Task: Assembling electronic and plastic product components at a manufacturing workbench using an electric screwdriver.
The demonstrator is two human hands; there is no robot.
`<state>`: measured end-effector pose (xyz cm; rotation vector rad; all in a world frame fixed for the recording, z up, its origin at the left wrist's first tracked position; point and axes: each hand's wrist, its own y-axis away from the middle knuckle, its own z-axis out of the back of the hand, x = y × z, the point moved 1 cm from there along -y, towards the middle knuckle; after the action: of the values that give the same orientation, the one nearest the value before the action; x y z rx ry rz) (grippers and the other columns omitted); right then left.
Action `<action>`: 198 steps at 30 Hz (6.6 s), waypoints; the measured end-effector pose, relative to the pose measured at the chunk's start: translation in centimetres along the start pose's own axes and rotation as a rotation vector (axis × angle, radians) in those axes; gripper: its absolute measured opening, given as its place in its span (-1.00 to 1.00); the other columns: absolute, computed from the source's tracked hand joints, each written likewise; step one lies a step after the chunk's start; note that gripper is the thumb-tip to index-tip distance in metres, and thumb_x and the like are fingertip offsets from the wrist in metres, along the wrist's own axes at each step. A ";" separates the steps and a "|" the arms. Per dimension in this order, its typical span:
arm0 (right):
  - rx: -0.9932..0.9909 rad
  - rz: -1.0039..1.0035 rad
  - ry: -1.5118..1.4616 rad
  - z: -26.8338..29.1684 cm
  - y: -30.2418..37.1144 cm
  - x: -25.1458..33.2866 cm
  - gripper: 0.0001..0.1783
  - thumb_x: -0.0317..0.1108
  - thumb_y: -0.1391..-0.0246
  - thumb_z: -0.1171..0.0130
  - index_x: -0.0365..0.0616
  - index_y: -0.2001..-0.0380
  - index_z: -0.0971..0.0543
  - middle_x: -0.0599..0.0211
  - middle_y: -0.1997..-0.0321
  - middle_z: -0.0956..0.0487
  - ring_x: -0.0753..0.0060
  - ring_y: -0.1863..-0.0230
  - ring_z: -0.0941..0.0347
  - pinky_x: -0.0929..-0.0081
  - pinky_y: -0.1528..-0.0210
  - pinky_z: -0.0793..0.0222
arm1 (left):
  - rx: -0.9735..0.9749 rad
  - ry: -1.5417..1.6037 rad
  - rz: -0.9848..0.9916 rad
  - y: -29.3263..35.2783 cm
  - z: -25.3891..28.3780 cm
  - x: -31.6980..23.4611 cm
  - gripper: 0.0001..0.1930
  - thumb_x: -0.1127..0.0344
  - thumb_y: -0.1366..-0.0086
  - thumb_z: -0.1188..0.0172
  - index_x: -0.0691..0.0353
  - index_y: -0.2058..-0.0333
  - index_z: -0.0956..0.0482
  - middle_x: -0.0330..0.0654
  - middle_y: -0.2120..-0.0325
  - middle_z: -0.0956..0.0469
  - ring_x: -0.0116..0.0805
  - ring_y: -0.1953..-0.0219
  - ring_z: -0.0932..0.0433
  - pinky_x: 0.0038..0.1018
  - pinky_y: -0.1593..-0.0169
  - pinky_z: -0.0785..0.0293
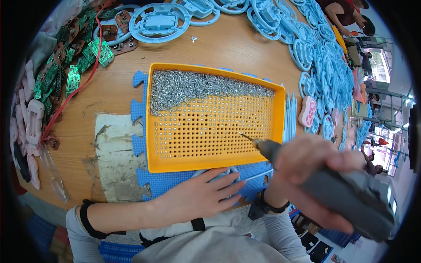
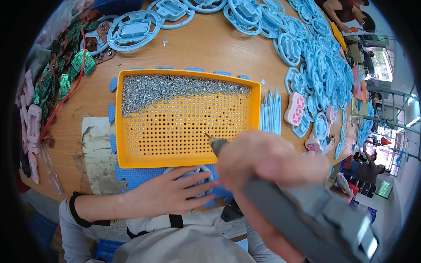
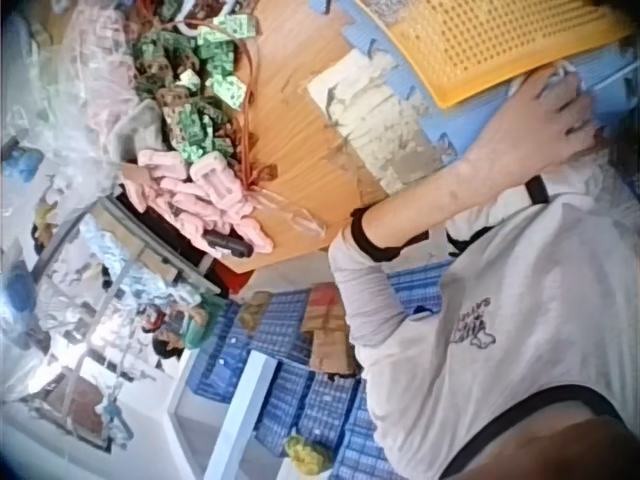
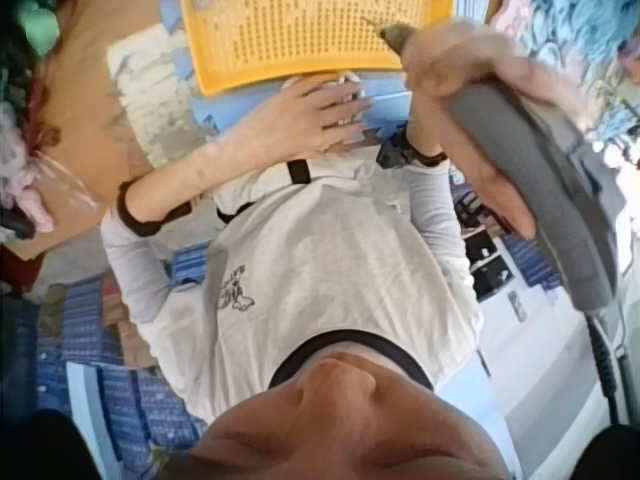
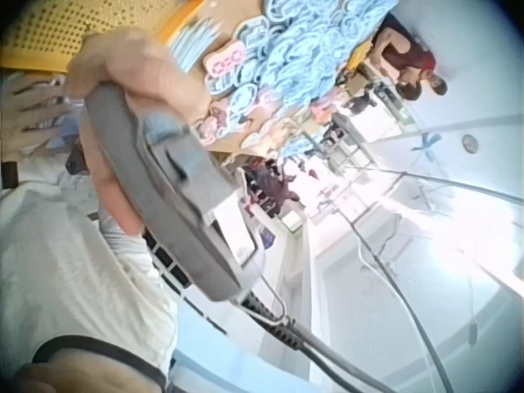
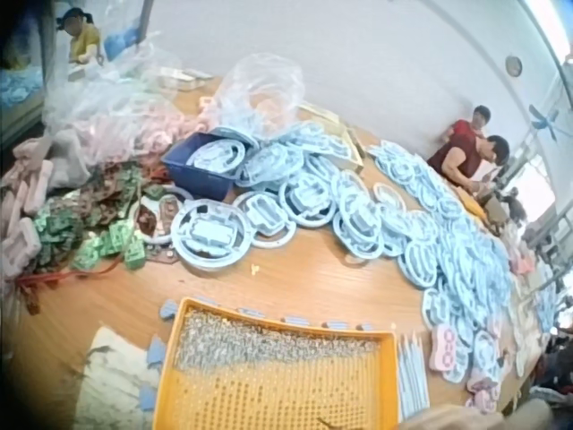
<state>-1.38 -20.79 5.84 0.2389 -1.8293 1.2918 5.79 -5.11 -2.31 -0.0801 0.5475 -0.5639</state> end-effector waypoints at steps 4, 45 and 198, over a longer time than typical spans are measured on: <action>0.297 -0.108 -0.212 1.5 1.4 5.3 -0.73 -0.38 -0.15 -0.05 -0.26 0.23 -0.21 -0.10 0.46 -0.54 0.07 0.53 -0.52 0.17 0.57 -0.49 | 0.034 0.095 0.051 0.0 -0.6 0.4 -0.15 -0.04 0.04 -0.33 0.18 -0.21 -0.25 -0.23 -0.26 -0.20 -0.23 -0.28 -0.16 -0.29 -0.33 -0.08; 0.410 -0.211 -0.428 -3.8 6.1 3.7 -0.85 -0.52 -0.13 -0.03 -0.37 0.50 -0.46 0.16 0.69 -0.42 0.31 0.74 -0.37 0.45 0.69 -0.31 | 0.040 0.311 0.069 -0.3 -0.2 0.7 -0.05 0.09 0.27 -0.43 0.27 -0.17 -0.28 -0.13 -0.25 -0.22 -0.17 -0.28 -0.18 -0.28 -0.31 -0.15; 0.088 -0.181 0.027 1.0 6.9 3.7 -0.51 -0.03 -0.11 -0.07 -0.34 0.30 -0.32 0.14 0.65 -0.48 0.30 0.71 -0.44 0.41 0.66 -0.44 | -0.013 0.331 0.277 -1.1 -0.5 -0.8 -0.32 0.21 0.03 -0.37 0.18 -0.11 -0.35 0.13 -0.17 -0.16 0.08 -0.20 -0.17 -0.14 -0.18 -0.27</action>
<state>-8.22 -17.38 3.74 0.4236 -1.6884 1.2437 4.42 -5.60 -2.13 0.0776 0.8687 -0.3030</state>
